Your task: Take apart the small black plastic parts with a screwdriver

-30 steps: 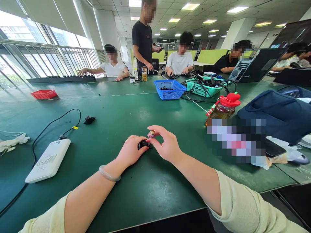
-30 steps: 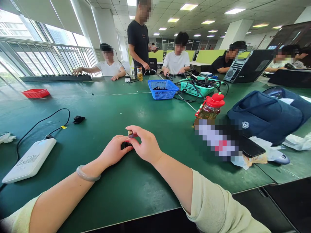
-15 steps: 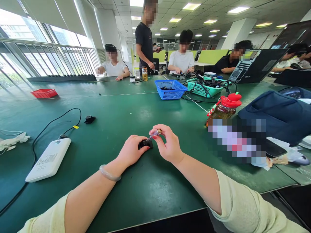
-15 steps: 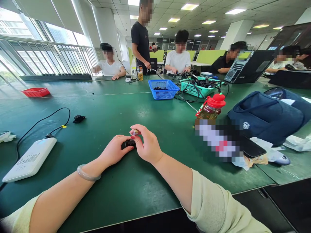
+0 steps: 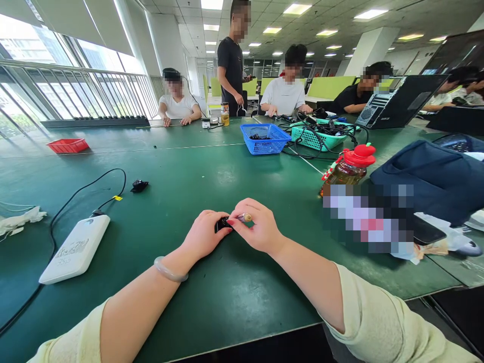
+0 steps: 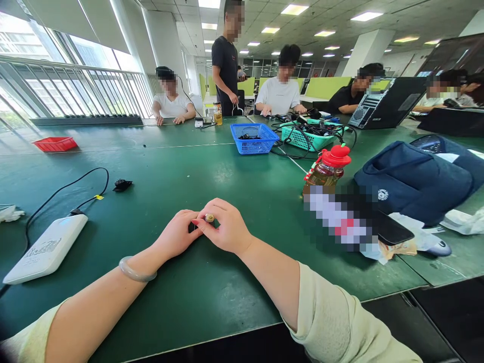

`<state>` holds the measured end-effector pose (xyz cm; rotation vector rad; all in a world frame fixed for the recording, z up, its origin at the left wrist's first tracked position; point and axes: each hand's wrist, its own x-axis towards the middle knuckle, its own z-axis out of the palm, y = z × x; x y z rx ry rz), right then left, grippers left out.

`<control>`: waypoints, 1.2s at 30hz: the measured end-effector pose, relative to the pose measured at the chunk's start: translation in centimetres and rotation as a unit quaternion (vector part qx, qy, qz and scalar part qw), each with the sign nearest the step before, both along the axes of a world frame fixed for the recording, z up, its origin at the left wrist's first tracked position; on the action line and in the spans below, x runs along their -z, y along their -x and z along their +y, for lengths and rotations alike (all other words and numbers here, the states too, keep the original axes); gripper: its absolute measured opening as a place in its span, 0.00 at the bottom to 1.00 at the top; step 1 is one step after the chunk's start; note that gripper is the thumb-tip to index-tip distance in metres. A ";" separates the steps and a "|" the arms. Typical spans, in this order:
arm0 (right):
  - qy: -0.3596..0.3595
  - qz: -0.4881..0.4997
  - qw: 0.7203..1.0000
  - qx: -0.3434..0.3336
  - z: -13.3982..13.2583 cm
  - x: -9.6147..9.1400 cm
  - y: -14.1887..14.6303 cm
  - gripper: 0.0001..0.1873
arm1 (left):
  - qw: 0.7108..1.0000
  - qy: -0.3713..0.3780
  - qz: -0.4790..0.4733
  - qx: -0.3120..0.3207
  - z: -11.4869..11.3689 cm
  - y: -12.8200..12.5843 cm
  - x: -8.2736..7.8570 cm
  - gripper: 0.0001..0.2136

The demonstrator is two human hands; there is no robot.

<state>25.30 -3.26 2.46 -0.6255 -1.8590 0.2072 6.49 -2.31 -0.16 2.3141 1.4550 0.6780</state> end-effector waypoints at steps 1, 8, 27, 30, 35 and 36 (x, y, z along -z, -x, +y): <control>0.000 -0.004 1.000 0.005 0.0 0.0 0.0 0.12 | 1.000 -0.001 -0.002 0.000 0.0 0.0 0.0 0.08; 0.032 -0.012 0.999 0.020 0.1 -0.1 0.0 0.21 | 1.000 -0.001 -0.004 -0.008 -0.1 0.0 0.1 0.10; 0.093 -0.054 0.994 0.002 -0.1 -0.2 -0.1 0.23 | 1.000 0.007 0.007 0.000 -0.1 0.0 -0.1 0.10; 0.076 -0.050 0.996 -0.008 -0.1 -0.1 -0.1 0.20 | 1.000 0.004 0.006 -0.004 -0.1 0.0 -0.2 0.10; 0.070 -0.033 0.997 -0.002 -0.3 -0.2 -0.2 0.23 | 1.000 0.001 0.007 -0.002 -0.1 0.0 -0.2 0.11; 0.069 -0.028 0.997 0.001 -0.3 -0.2 -0.2 0.23 | 1.000 0.001 0.007 -0.001 -0.1 0.0 -0.2 0.12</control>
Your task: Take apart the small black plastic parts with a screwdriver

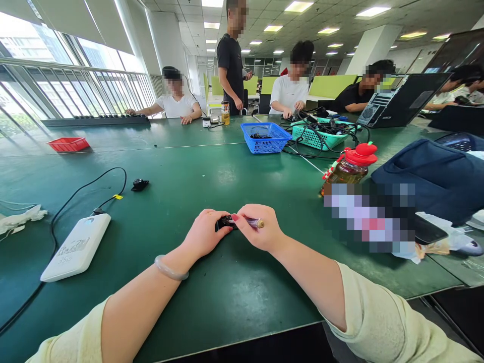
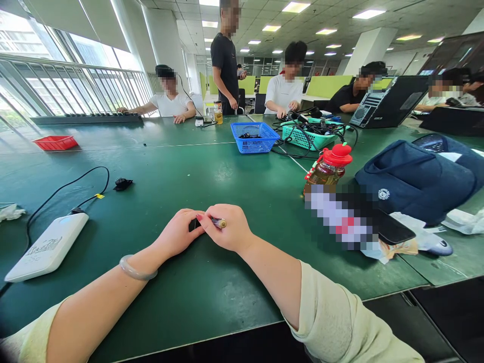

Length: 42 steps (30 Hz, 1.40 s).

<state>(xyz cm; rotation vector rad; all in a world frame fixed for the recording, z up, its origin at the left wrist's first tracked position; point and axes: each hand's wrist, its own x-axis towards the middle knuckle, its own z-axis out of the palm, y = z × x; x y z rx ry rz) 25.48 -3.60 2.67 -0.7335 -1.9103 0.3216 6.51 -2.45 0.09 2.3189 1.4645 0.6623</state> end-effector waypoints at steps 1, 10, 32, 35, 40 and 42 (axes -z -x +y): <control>-0.003 0.004 1.000 0.002 0.0 0.0 0.0 0.24 | 1.000 0.001 0.000 0.001 0.0 0.0 0.0 0.12; -0.003 -0.020 1.000 0.002 0.0 0.0 0.0 0.24 | 1.000 -0.001 0.002 -0.006 0.0 0.0 0.0 0.13; 0.011 -0.009 1.000 0.007 -0.1 0.0 0.2 0.25 | 1.000 -0.006 -0.001 -0.005 0.0 0.0 0.2 0.12; 0.012 -0.009 1.000 0.003 -0.1 0.0 0.1 0.24 | 1.000 -0.004 0.001 -0.003 0.0 0.0 0.2 0.11; 0.017 -0.016 1.000 0.006 -0.2 0.0 0.2 0.24 | 1.000 -0.007 -0.003 0.000 -0.1 0.0 0.2 0.12; 0.018 -0.017 1.000 0.006 -0.2 0.0 0.2 0.23 | 1.000 -0.006 -0.005 0.002 0.0 0.0 0.2 0.12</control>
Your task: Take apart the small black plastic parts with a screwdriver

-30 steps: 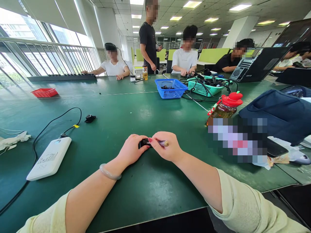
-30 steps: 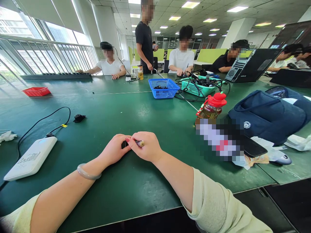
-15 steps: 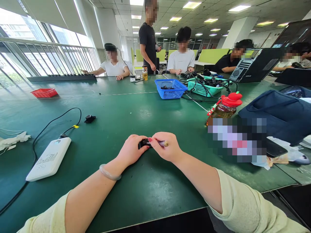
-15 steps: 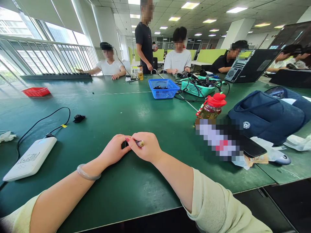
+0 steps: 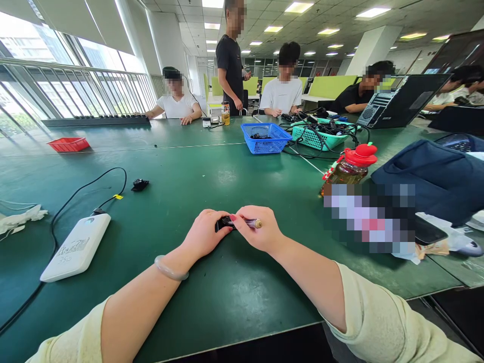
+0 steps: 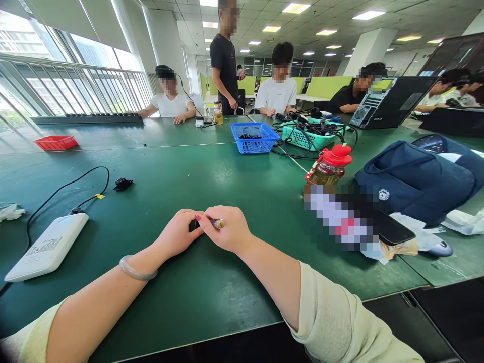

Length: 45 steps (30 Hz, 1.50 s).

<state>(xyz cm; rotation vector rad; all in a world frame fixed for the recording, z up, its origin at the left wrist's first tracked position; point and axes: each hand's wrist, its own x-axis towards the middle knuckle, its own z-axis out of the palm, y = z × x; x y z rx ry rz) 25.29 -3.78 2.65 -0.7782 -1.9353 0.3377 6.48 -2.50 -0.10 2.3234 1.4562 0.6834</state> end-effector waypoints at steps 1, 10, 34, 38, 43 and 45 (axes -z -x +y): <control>-0.002 0.001 1.000 -0.001 0.0 0.0 0.0 0.23 | 1.000 0.000 0.000 -0.001 0.0 0.0 0.0 0.12; 0.004 0.010 1.000 -0.004 0.0 -0.1 0.0 0.22 | 1.000 0.006 0.009 -0.009 0.0 -0.1 0.0 0.12; 0.016 0.022 1.000 0.009 0.0 -0.2 0.1 0.21 | 1.000 -0.007 0.004 -0.002 0.1 0.0 0.3 0.11; 0.030 0.062 0.997 0.040 0.1 -0.2 0.0 0.23 | 1.000 -0.003 0.006 -0.010 0.0 0.0 0.0 0.13; 0.065 0.078 0.994 0.049 0.1 -0.3 -0.2 0.27 | 1.000 0.001 0.003 -0.004 -0.1 0.0 0.0 0.13; 0.070 0.066 0.995 0.039 0.1 -0.3 -0.2 0.29 | 1.000 -0.001 0.001 -0.004 0.0 0.0 0.0 0.12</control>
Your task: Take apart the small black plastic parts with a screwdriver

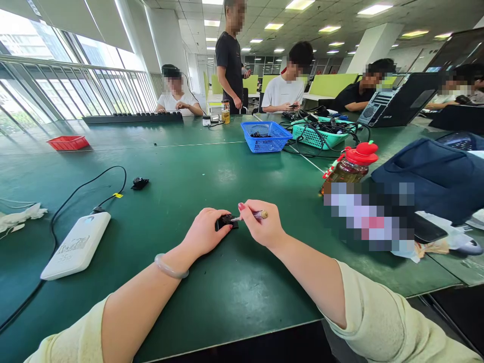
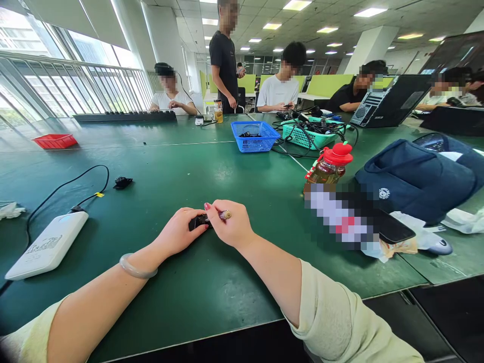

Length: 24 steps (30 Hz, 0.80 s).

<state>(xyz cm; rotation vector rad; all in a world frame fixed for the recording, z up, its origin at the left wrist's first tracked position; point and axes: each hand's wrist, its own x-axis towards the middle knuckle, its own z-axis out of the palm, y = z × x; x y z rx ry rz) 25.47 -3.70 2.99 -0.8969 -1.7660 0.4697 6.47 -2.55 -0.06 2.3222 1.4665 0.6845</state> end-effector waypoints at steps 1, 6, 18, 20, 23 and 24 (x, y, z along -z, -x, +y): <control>0.000 -0.005 1.000 -0.006 0.0 0.0 0.0 0.29 | 1.000 0.000 0.000 0.001 0.0 0.0 0.0 0.12; -0.013 -0.004 0.999 -0.035 0.0 0.2 -0.2 0.30 | 1.000 0.005 0.003 0.004 0.0 0.0 -0.1 0.12; -0.009 -0.004 0.999 -0.031 0.0 0.0 -0.1 0.30 | 1.000 -0.002 0.001 0.005 -0.1 -0.1 -0.2 0.12; -0.017 0.003 0.999 -0.033 0.0 0.0 -0.1 0.29 | 1.000 0.001 0.002 0.003 -0.1 -0.1 -0.3 0.12; -0.031 0.019 0.999 -0.039 0.0 0.1 -0.1 0.28 | 1.000 0.008 0.001 0.003 -0.1 -0.1 -0.4 0.12; -0.032 0.021 0.998 -0.041 0.0 0.1 -0.1 0.27 | 1.000 0.010 0.002 0.002 -0.1 -0.2 -0.4 0.11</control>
